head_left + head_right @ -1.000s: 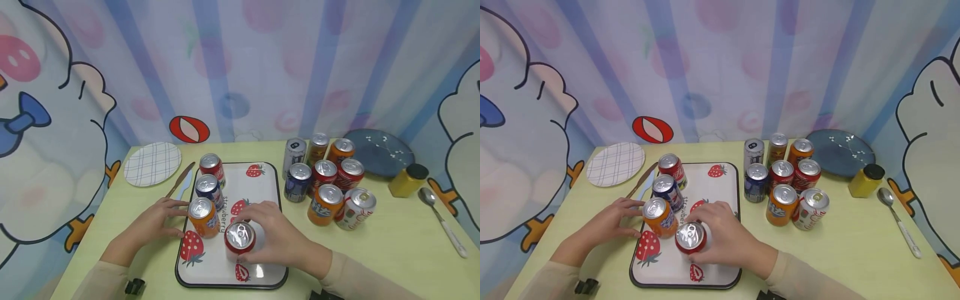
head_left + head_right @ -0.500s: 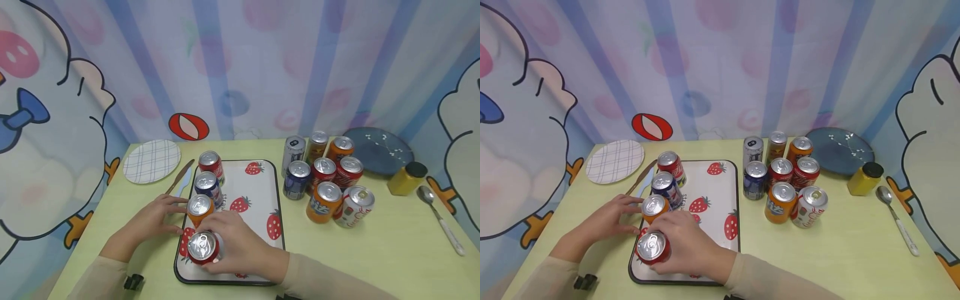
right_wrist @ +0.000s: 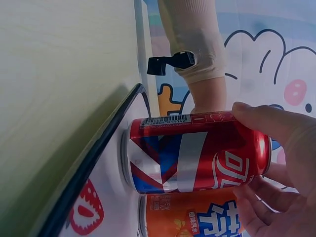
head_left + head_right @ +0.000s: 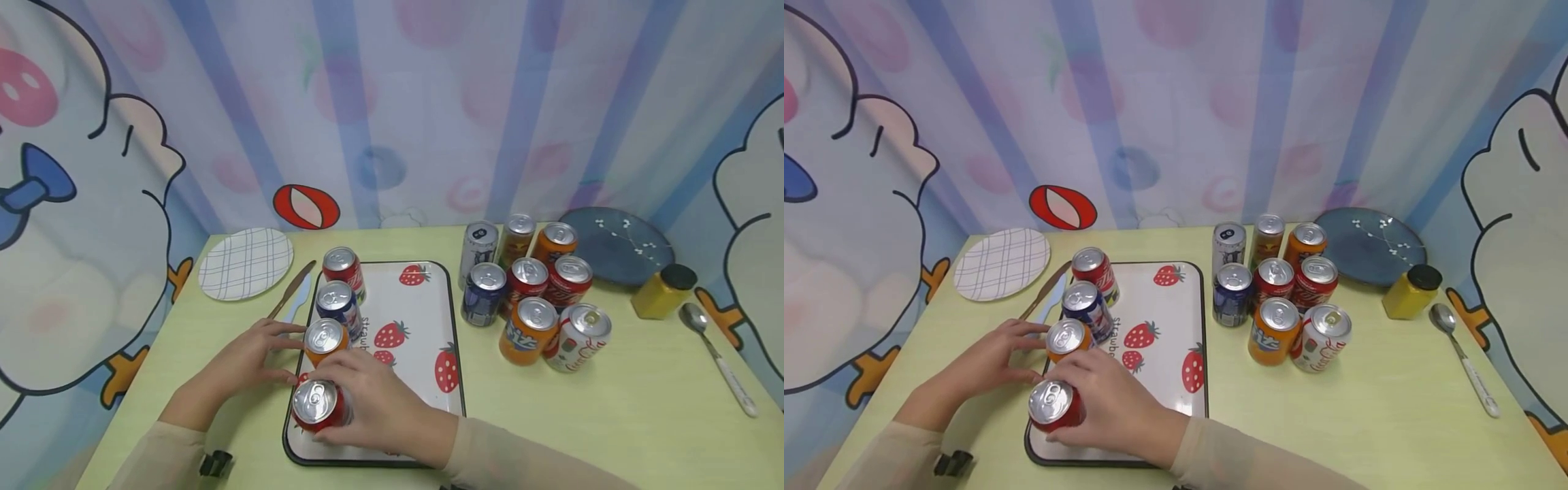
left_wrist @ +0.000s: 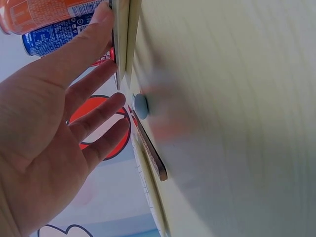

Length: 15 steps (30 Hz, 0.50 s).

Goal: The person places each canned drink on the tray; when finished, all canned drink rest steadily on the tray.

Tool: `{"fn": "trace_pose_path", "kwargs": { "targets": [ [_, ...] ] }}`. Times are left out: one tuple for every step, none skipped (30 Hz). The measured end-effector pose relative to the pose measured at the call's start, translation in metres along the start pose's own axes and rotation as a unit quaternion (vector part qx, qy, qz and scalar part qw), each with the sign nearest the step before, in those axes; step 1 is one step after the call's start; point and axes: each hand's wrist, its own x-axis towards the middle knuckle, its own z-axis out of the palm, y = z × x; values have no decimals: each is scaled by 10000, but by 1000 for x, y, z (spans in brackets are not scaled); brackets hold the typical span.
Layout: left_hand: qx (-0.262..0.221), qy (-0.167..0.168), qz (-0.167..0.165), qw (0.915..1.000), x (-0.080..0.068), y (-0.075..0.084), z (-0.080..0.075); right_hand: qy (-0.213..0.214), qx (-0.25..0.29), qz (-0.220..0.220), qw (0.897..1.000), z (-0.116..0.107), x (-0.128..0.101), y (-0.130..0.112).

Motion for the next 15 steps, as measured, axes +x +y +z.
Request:
{"fn": "trace_pose_path", "kwargs": {
  "targets": [
    [2, -4, 1, 10000, 0, 0, 0, -38, 14, 38, 10000, 0, 0, 0],
    [8, -6, -2, 10000, 0, 0, 0, -75, 50, 61, 9999, -1, -1, 1],
    [7, -8, 0, 10000, 0, 0, 0, -100, 116, 64, 9999, -2, -2, 2],
    [3, -5, 1, 10000, 0, 0, 0, -115, 177, 77, 9997, -3, -3, 3],
    [-2, -3, -2, 10000, 0, 0, 0, -126, 249, 102, 9996, -5, -4, 4],
    [-8, -2, -6, 10000, 1, 0, 0, -134, 333, 140, 9993, -8, -7, 6],
    [-16, -1, -13, 10000, 1, 0, 0, -135, 403, 202, 9989, -11, -9, 8],
    [-35, -5, -23, 10000, 1, 0, 0, -131, 456, 295, 9984, -15, -13, 10],
    [-50, -14, -37, 10000, 1, 0, 0, -118, 467, 393, 9981, -20, -16, 13],
    [-63, -23, -52, 10000, 1, 0, 0, -95, 436, 501, 9977, -26, -21, 16],
    [-68, -36, -63, 10000, 1, 0, 0, -62, 362, 587, 9976, -32, -25, 20],
    [-76, -47, -72, 9999, 1, 0, 0, -8, 273, 643, 9976, -37, -30, 25],
    [-86, -53, -78, 9999, 1, 0, 0, 60, 155, 682, 9975, -44, -35, 29],
    [-93, -59, -85, 9999, 1, 0, -1, 118, 8, 737, 9972, -51, -40, 34],
    [-93, -64, -89, 9999, 0, 0, -1, 194, -151, 754, 9969, -57, -45, 39]
  ]
}}
